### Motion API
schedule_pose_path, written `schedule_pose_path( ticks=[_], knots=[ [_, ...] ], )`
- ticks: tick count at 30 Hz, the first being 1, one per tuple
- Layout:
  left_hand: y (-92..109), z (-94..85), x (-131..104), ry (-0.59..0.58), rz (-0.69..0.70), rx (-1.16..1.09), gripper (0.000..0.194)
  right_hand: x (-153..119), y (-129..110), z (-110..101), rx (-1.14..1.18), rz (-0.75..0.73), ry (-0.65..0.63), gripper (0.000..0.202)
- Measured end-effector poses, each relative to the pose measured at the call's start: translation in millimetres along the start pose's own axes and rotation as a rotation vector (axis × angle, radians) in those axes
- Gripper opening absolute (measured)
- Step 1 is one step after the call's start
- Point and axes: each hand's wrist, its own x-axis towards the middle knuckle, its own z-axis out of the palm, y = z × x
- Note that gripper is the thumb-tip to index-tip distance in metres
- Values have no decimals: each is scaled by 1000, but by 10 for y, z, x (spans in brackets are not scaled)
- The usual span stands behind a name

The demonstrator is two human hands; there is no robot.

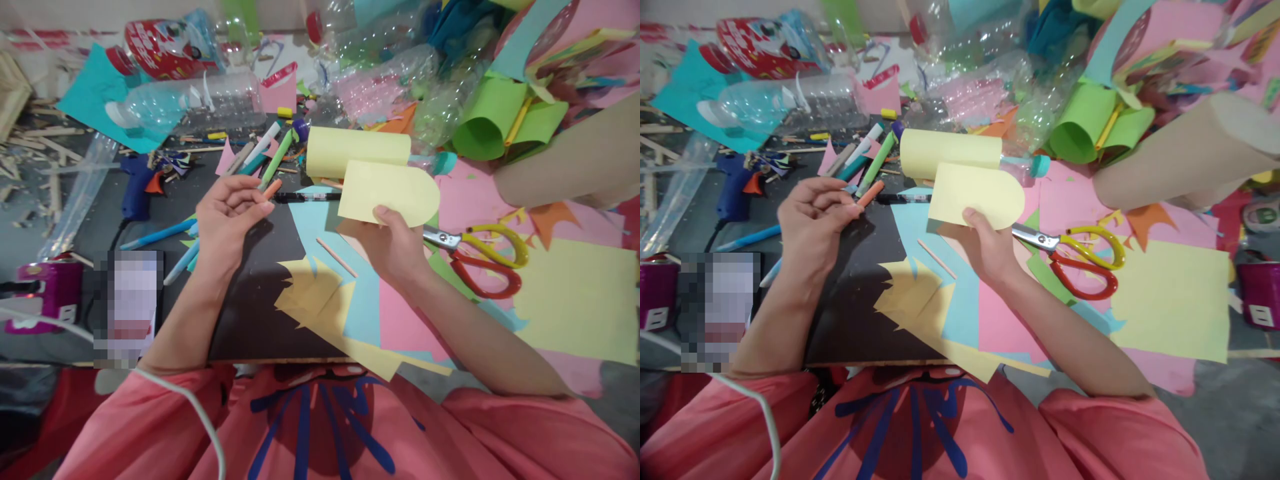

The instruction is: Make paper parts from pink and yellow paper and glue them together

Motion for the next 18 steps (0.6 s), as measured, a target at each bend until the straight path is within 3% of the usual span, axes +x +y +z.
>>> schedule_pose_path(
  ticks=[7, 12, 14, 16, 18],
  knots=[
    [88, -119, 180, 267, 130, -26, 23, 55, 34, -12, -35, -114, 101, 25],
    [59, -434, 410, 527, 181, 116, 8, 69, 19, 7, 17, -105, 70, 23],
    [30, -633, 505, 620, 313, 168, 15, 63, 7, 21, 37, -95, 67, 24],
    [8, -821, 572, 630, 416, 327, 32, 59, 8, 24, 51, -83, 78, 23],
    [1, -950, 597, 633, 306, 611, 42, 60, 20, 15, 48, -70, 110, 20]
  ],
)
